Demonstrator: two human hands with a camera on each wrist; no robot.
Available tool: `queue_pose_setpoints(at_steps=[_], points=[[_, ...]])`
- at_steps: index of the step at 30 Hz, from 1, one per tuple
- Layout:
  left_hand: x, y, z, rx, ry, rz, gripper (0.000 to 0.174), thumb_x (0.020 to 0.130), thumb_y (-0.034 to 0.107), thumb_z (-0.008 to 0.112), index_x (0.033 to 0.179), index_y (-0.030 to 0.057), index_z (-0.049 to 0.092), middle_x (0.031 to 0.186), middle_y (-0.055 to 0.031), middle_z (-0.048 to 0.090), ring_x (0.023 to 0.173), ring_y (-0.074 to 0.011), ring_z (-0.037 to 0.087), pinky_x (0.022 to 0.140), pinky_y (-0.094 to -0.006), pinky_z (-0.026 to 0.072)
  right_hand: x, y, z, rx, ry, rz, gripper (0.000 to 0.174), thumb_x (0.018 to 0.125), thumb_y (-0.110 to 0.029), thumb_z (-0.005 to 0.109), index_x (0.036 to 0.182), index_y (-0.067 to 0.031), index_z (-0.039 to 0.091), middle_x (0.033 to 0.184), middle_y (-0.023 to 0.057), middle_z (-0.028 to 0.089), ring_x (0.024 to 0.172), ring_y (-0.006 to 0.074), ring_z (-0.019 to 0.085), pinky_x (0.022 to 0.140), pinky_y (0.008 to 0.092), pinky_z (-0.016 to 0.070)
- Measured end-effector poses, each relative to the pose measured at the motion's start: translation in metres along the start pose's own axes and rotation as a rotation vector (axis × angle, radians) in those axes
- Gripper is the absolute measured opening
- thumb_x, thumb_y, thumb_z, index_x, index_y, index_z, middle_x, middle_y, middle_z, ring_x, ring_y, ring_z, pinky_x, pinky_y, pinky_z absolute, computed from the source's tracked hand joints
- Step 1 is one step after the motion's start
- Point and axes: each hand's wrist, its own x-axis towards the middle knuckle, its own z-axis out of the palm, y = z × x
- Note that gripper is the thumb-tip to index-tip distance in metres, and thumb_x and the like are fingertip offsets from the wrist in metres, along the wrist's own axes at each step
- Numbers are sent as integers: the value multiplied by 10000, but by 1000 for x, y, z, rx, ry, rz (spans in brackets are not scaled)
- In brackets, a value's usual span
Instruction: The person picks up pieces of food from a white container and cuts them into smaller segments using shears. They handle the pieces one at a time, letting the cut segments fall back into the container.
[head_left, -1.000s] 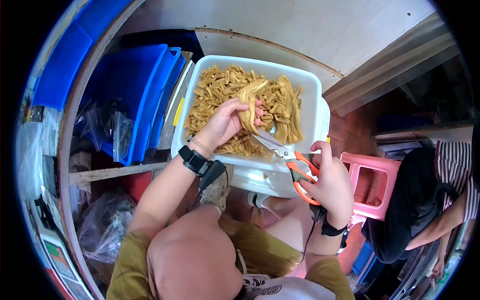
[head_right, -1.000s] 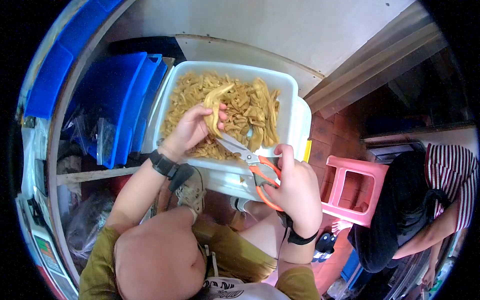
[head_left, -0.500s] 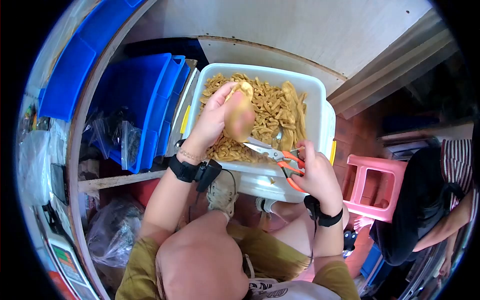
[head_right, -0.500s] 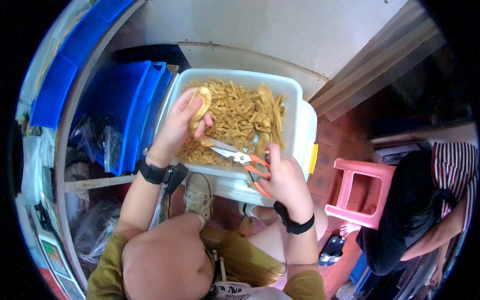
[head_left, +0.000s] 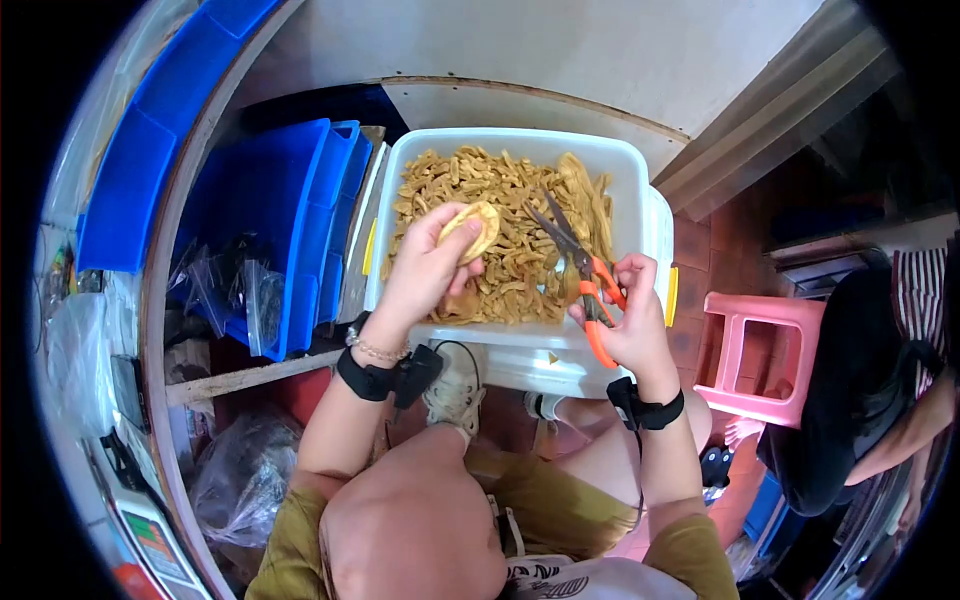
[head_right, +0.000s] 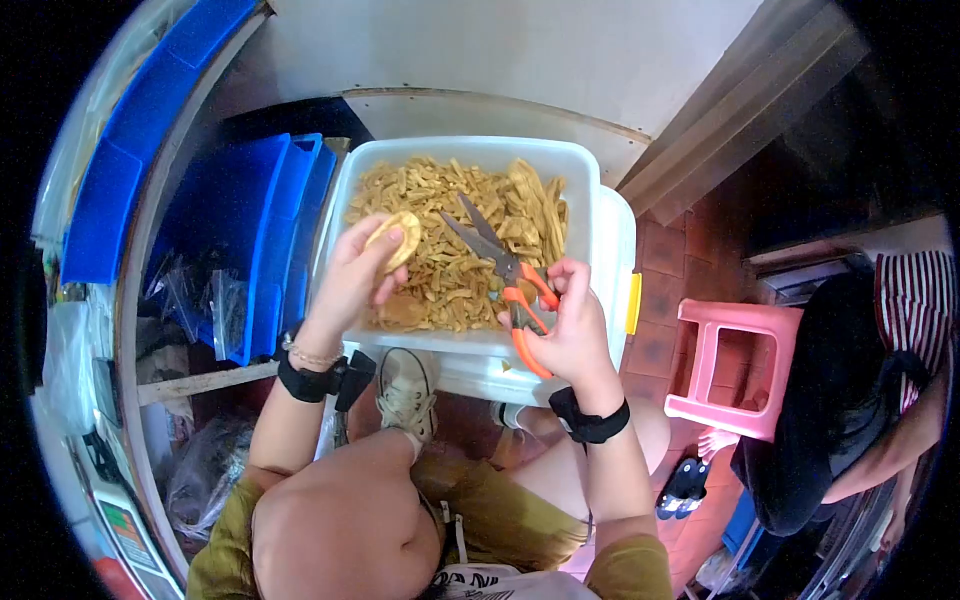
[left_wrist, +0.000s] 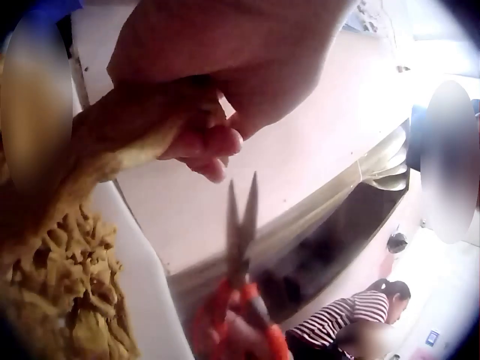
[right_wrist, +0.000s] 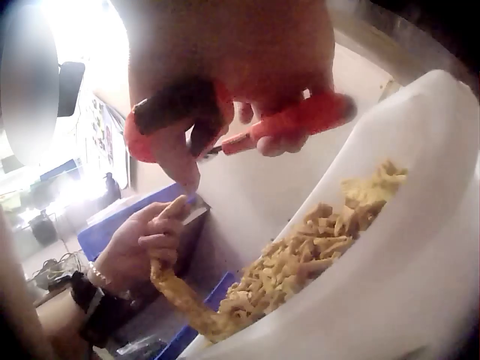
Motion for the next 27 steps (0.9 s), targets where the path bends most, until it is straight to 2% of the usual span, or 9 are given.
queue_pose_setpoints(at_steps=[3, 5, 9, 13, 18, 20, 21, 24, 27], points=[[4, -21, 8, -108, -49, 24, 290, 966, 265, 491, 1129, 28, 530, 785, -72, 608, 461, -58, 450, 415, -176, 358, -1, -3, 3, -16, 37, -16, 685, 629, -292, 825, 1067, -28, 371, 758, 96, 525, 662, 234, 541, 602, 344, 466], [4, -29, 12, -94, -55, 38, 290, 969, 260, 488, 1141, 30, 525, 803, -72, 609, 479, -56, 456, 425, -177, 365, -2, -2, 2, -297, 10, -66, 681, 625, -308, 802, 1086, -23, 390, 778, 113, 549, 685, 277, 570, 628, 374, 473], [3, -37, 19, -128, -79, 90, 281, 985, 229, 463, 1179, 32, 513, 849, -72, 611, 528, -53, 465, 476, -176, 391, -2, -1, 4, -296, -51, -3, 661, 614, -303, 778, 1087, -21, 413, 822, 134, 577, 719, 318, 591, 653, 401, 473], [5, -43, 18, -155, -105, 98, 272, 992, 215, 450, 1179, 28, 514, 877, -77, 614, 547, -55, 467, 492, -177, 394, -2, -1, 1, -310, -75, -58, 644, 613, -273, 768, 1092, -16, 423, 895, 152, 603, 771, 332, 610, 669, 404, 488], [4, -47, 20, -137, -117, 79, 272, 994, 219, 446, 1171, 24, 515, 856, -69, 602, 545, -57, 466, 485, -180, 390, -4, -4, 3, -359, -103, -42, 667, 629, -292, 774, 1116, -10, 415, 933, 165, 612, 805, 342, 618, 690, 402, 502], [4, -49, 23, -132, -119, 61, 274, 994, 219, 445, 1172, 23, 512, 845, -65, 596, 542, -58, 465, 483, -181, 389, -4, -5, 8, -324, -55, -79, 748, 647, -396, 814, 1126, 15, 412, 895, 172, 610, 725, 310, 626, 647, 375, 506], [4, -50, 25, -156, -111, 59, 270, 993, 225, 450, 1166, 29, 516, 824, -60, 601, 522, -53, 465, 469, -181, 387, -4, -5, 10, -322, -55, -74, 748, 647, -396, 814, 1126, 15, 412, 895, 172, 610, 725, 310, 626, 647, 375, 506], [4, -58, 32, -168, -93, 44, 270, 991, 236, 457, 1160, 36, 520, 791, -51, 600, 489, -48, 467, 451, -179, 382, -5, -9, 17, -321, -102, -45, 763, 662, -397, 811, 1153, 6, 388, 926, 184, 605, 746, 327, 628, 652, 385, 507], [3, -63, 37, -145, -75, 23, 274, 990, 244, 459, 1161, 38, 519, 773, -45, 591, 463, -47, 469, 438, -178, 374, -6, -13, 21, -262, -153, 41, 736, 694, -436, 776, 1151, -16, 379, 969, 194, 616, 847, 376, 623, 687, 430, 500]])
